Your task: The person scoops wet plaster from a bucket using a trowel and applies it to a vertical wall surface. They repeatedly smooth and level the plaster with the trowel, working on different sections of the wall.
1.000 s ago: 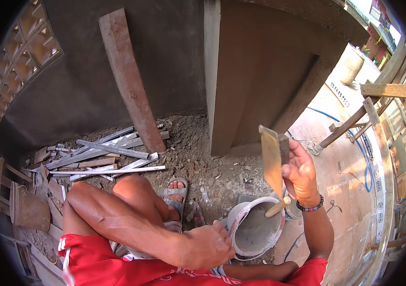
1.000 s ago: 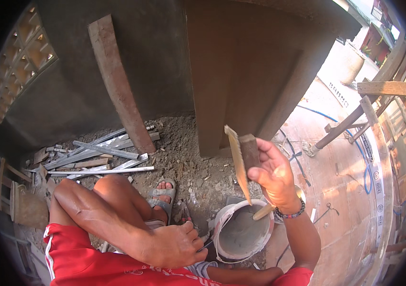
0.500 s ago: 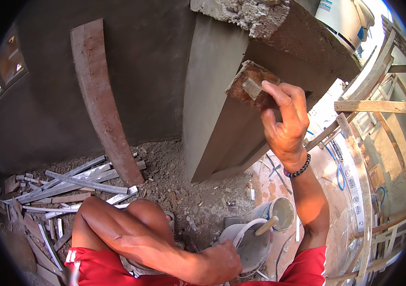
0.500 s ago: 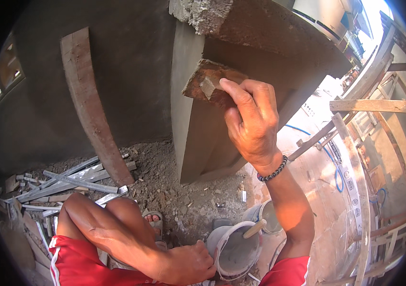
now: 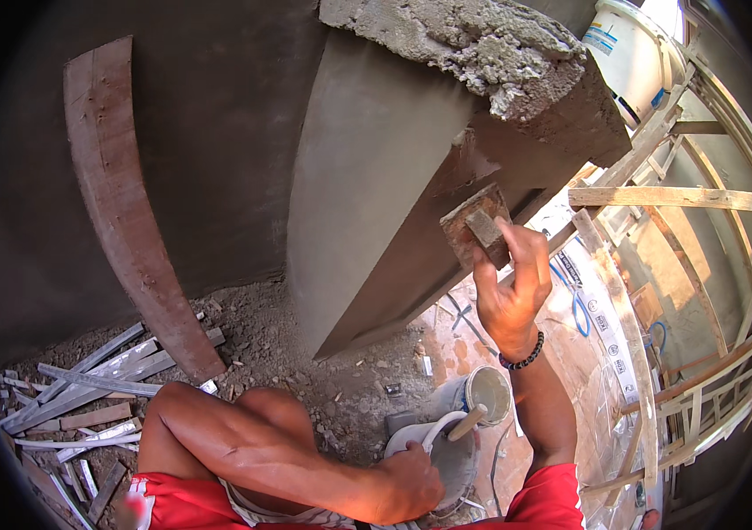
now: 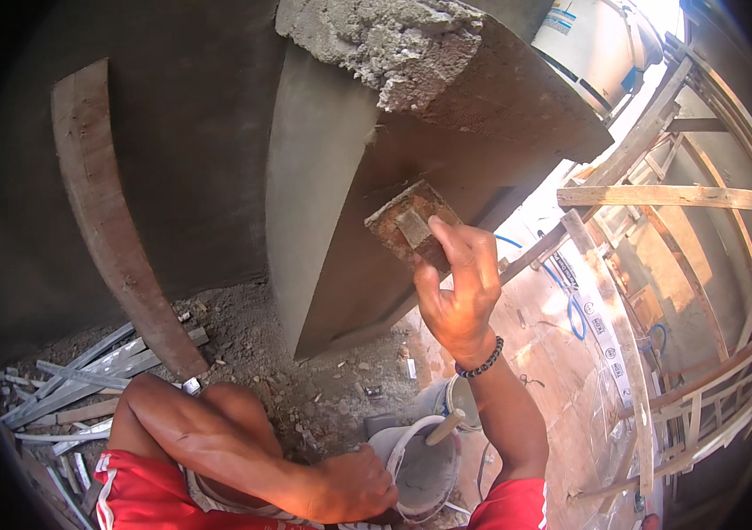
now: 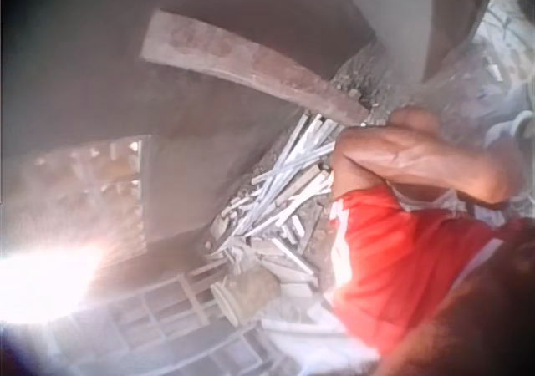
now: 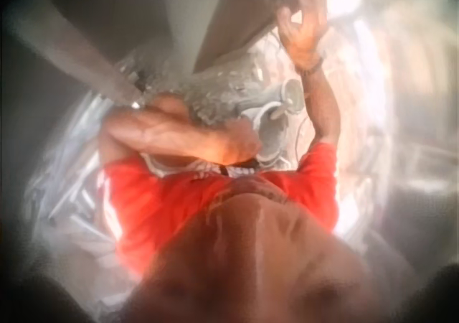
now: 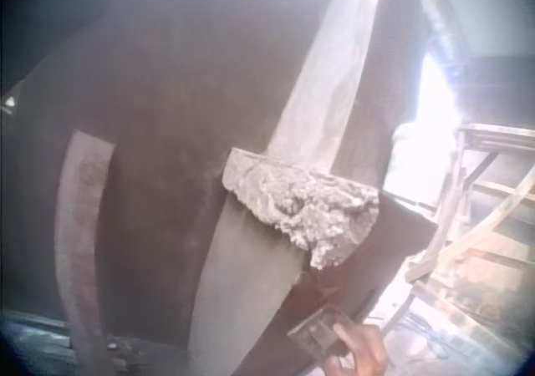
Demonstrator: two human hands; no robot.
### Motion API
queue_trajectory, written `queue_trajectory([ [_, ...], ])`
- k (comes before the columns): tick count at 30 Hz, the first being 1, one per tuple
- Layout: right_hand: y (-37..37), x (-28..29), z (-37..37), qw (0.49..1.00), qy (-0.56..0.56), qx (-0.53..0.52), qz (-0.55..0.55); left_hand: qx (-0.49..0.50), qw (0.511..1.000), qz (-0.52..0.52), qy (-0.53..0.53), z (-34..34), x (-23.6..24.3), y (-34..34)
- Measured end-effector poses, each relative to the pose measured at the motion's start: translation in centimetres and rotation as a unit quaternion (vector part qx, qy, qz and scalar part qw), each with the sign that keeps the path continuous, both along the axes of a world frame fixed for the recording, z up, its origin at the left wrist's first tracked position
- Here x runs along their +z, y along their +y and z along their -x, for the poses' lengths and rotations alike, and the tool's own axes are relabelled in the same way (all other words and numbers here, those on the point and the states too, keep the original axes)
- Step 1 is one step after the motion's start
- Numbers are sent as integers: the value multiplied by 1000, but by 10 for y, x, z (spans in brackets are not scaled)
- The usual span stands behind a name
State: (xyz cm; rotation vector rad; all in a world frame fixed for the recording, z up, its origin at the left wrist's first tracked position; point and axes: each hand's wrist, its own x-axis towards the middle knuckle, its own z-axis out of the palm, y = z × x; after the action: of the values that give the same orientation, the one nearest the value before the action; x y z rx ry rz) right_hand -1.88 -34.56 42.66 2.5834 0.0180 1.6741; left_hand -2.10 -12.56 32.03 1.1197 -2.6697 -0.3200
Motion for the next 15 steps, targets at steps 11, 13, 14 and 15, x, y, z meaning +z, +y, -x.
queue_trajectory([
  [11,27,-20,-45,997,-37,23,-71,7,997,63,53,-3,6,1],
  [13,36,-40,-34,995,-12,22,-101,-5,999,25,22,-2,8,2],
  [14,40,-47,-27,993,-2,18,-116,-5,1000,-5,24,-1,10,2],
  [15,42,-48,-22,994,-11,35,-106,1,999,-28,19,1,11,3],
])
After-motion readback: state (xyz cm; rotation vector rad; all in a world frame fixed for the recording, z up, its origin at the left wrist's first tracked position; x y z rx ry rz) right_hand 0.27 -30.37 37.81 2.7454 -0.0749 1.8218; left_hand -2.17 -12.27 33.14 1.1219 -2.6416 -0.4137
